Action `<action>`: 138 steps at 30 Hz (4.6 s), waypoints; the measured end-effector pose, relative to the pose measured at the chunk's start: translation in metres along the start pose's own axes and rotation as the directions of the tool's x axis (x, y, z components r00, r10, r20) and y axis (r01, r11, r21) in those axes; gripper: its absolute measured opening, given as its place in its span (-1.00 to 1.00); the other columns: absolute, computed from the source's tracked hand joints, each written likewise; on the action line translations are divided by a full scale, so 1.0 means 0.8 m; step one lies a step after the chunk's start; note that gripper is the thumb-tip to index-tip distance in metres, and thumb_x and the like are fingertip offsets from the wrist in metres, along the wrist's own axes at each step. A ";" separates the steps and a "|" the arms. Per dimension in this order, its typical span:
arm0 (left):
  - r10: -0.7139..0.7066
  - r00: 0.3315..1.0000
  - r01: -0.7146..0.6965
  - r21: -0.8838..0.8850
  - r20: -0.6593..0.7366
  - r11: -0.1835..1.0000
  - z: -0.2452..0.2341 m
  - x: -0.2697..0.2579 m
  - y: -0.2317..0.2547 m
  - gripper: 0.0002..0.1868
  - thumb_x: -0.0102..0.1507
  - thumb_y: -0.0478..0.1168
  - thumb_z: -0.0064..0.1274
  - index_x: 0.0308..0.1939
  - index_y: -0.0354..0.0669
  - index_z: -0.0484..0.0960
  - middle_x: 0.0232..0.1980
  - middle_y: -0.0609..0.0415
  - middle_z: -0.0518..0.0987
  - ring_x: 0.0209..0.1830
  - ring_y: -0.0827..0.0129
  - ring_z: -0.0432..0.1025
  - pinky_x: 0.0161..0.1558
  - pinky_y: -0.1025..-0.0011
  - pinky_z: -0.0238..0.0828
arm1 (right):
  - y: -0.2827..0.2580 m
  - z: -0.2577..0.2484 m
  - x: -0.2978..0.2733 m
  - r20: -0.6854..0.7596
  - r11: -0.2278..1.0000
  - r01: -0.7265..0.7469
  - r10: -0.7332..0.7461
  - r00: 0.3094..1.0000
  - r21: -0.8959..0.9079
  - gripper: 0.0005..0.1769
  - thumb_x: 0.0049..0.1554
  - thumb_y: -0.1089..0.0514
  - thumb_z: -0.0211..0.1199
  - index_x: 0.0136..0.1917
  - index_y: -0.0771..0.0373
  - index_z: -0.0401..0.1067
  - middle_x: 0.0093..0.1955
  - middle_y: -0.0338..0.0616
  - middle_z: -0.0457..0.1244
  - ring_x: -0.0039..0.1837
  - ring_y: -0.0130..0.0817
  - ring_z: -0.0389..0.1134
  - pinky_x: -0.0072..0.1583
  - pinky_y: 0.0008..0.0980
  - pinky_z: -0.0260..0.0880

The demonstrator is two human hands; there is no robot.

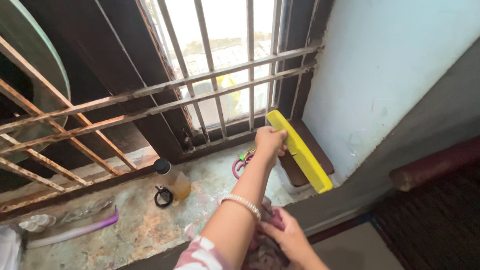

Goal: The person sweeps the floor with a broom and then wipes a window sill with a cloth. They pick up and wipe various items on the sill, including a plastic container, combs, and bottles, before placing them back. The person then walks to a door and hangs the cloth on a hook.

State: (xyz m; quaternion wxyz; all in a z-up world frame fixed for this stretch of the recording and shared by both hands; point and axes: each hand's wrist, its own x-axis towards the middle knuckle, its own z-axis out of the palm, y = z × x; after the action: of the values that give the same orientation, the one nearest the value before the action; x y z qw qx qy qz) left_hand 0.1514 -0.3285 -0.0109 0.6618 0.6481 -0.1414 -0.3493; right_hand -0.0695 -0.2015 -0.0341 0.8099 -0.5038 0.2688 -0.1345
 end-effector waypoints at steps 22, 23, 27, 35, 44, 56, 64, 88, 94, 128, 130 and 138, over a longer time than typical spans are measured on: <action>0.601 0.752 -0.191 0.784 -0.269 0.590 -0.515 -0.243 0.058 -0.91 0.11 -0.30 0.23 -0.32 -0.21 0.71 -0.41 -0.01 0.68 -0.44 0.34 0.58 -0.32 0.37 0.48 | -0.048 0.115 0.045 -0.035 0.991 -0.116 0.114 0.993 -0.064 -0.61 0.15 0.13 0.28 0.24 0.22 0.41 0.00 -0.14 0.35 -0.04 -0.37 0.39 -0.07 -0.27 0.44; 0.554 0.770 -0.124 0.777 -0.317 0.617 -0.550 -0.245 0.035 -0.93 0.09 -0.33 0.19 -0.35 -0.22 0.70 -0.42 -0.04 0.68 -0.42 0.25 0.59 -0.30 0.31 0.50 | -0.045 0.128 0.046 -0.027 0.982 -0.146 0.144 0.989 -0.120 -0.61 0.14 0.13 0.28 0.23 0.24 0.41 0.00 -0.14 0.35 -0.03 -0.38 0.40 -0.06 -0.28 0.44; 0.582 0.733 0.086 0.897 -0.352 0.435 -0.628 -0.251 -0.048 -0.87 0.13 -0.35 0.12 -0.31 -0.11 0.77 -0.29 -0.13 0.69 -0.22 0.00 0.59 -0.13 0.15 0.51 | -0.022 0.196 0.048 -0.002 0.826 -0.265 0.304 0.953 -0.498 -0.52 0.09 0.16 0.36 0.26 0.08 0.33 0.10 -0.29 0.38 0.06 -0.50 0.43 0.06 -0.40 0.45; 0.449 0.859 0.242 0.968 -0.245 0.066 -0.634 -0.285 -0.062 -0.61 0.15 -0.33 0.01 0.08 -0.20 0.59 0.16 -0.06 0.57 0.24 0.03 0.42 0.18 -0.10 0.33 | 0.007 0.322 0.046 0.242 0.876 -0.274 0.388 0.889 -0.397 -0.60 0.11 0.15 0.28 0.23 0.23 0.44 0.00 -0.19 0.39 -0.04 -0.42 0.42 -0.03 -0.35 0.46; 0.539 0.837 0.185 0.976 -0.093 -0.119 -0.680 -0.280 -0.069 -0.73 0.25 -0.28 -0.10 -0.02 -0.17 0.62 0.06 -0.03 0.61 0.14 0.02 0.47 0.27 -0.13 0.26 | 0.025 0.358 0.041 0.255 0.895 -0.230 0.342 0.905 -0.383 -0.63 0.12 0.16 0.27 0.21 0.23 0.44 -0.01 -0.20 0.39 -0.04 -0.45 0.44 -0.03 -0.38 0.46; 0.634 0.758 -0.158 0.986 0.150 -0.044 -0.629 -0.338 0.009 -0.49 0.15 -0.37 0.03 0.21 -0.05 0.56 -0.11 -0.09 0.62 -0.09 0.01 0.54 -0.14 0.07 0.48 | 0.024 0.322 0.043 0.074 0.929 -0.285 0.309 0.948 -0.235 -0.62 0.14 0.17 0.23 0.24 0.20 0.43 0.00 -0.18 0.39 -0.03 -0.38 0.44 -0.01 -0.30 0.48; 0.718 0.690 -0.091 0.995 0.089 -0.036 -0.615 -0.319 -0.039 -0.60 0.13 -0.33 0.06 0.07 -0.12 0.57 -0.27 -0.09 0.63 -0.21 0.01 0.57 -0.20 0.06 0.50 | 0.018 0.327 0.037 0.067 0.939 -0.260 0.281 0.957 -0.225 -0.61 0.13 0.16 0.25 0.24 0.21 0.43 0.02 -0.20 0.39 -0.01 -0.40 0.43 0.02 -0.31 0.45; 0.461 0.874 -0.352 0.855 0.154 0.381 -0.458 -0.463 0.166 -0.81 0.11 -0.32 0.11 -0.19 -0.15 0.65 -0.30 -0.18 0.65 -0.25 -0.17 0.54 -0.25 0.03 0.48 | -0.102 0.382 -0.033 0.714 -0.325 0.768 -0.660 0.234 -0.552 -0.55 -0.12 0.14 0.34 0.06 0.17 0.35 0.03 -0.14 0.30 0.21 -0.07 0.30 0.49 0.26 -0.19; 0.472 0.856 -0.401 0.845 0.209 0.353 -0.429 -0.455 0.200 -0.86 0.22 -0.26 0.12 -0.17 -0.21 0.58 -0.36 -0.17 0.65 -0.31 -0.13 0.53 -0.29 0.01 0.42 | -0.137 0.282 0.016 0.364 0.031 0.642 -0.802 0.473 -0.766 -0.67 0.10 0.24 0.25 0.16 0.23 0.39 0.00 -0.10 0.29 0.17 -0.07 0.29 0.40 0.02 0.15; 0.523 0.843 -0.536 -0.099 -0.130 0.839 -0.247 -0.288 0.164 -0.78 0.36 -0.20 0.15 -0.35 -0.24 0.68 -0.47 0.18 0.58 -0.57 0.62 0.30 -0.52 0.57 0.17 | -0.125 0.161 -0.013 0.171 0.950 0.230 -0.196 0.966 -0.212 -0.55 0.07 0.12 0.35 0.22 0.26 0.43 0.10 -0.16 0.42 0.12 -0.46 0.44 0.21 -0.39 0.42; 0.419 0.848 -0.482 -0.142 -0.326 0.865 -0.246 -0.272 0.170 -0.75 0.33 -0.17 0.14 -0.42 -0.19 0.65 -0.53 0.17 0.56 -0.65 0.61 0.26 -0.61 0.56 0.11 | -0.122 0.150 -0.016 0.151 0.932 0.214 -0.176 0.973 -0.292 -0.53 0.04 0.13 0.37 0.22 0.25 0.46 0.09 -0.18 0.43 0.10 -0.48 0.43 0.17 -0.41 0.41; 0.404 0.700 -0.655 -0.304 -0.589 0.692 -0.302 -0.234 0.169 -0.81 0.33 -0.21 0.12 -0.33 -0.25 0.59 -0.48 0.09 0.61 -0.57 0.42 0.50 -0.49 0.45 0.51 | -0.087 0.085 -0.026 -0.047 0.997 0.046 -0.049 0.998 -0.065 -0.52 0.06 0.11 0.36 0.22 0.32 0.45 0.07 -0.09 0.42 0.07 -0.34 0.43 0.15 -0.33 0.42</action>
State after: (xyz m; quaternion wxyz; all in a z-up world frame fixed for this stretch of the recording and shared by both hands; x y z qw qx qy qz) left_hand 0.2094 -0.0359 0.1392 0.8906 0.4496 -0.0670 0.0123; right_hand -0.0444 -0.1721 0.0573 0.7832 -0.5323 0.2804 -0.1573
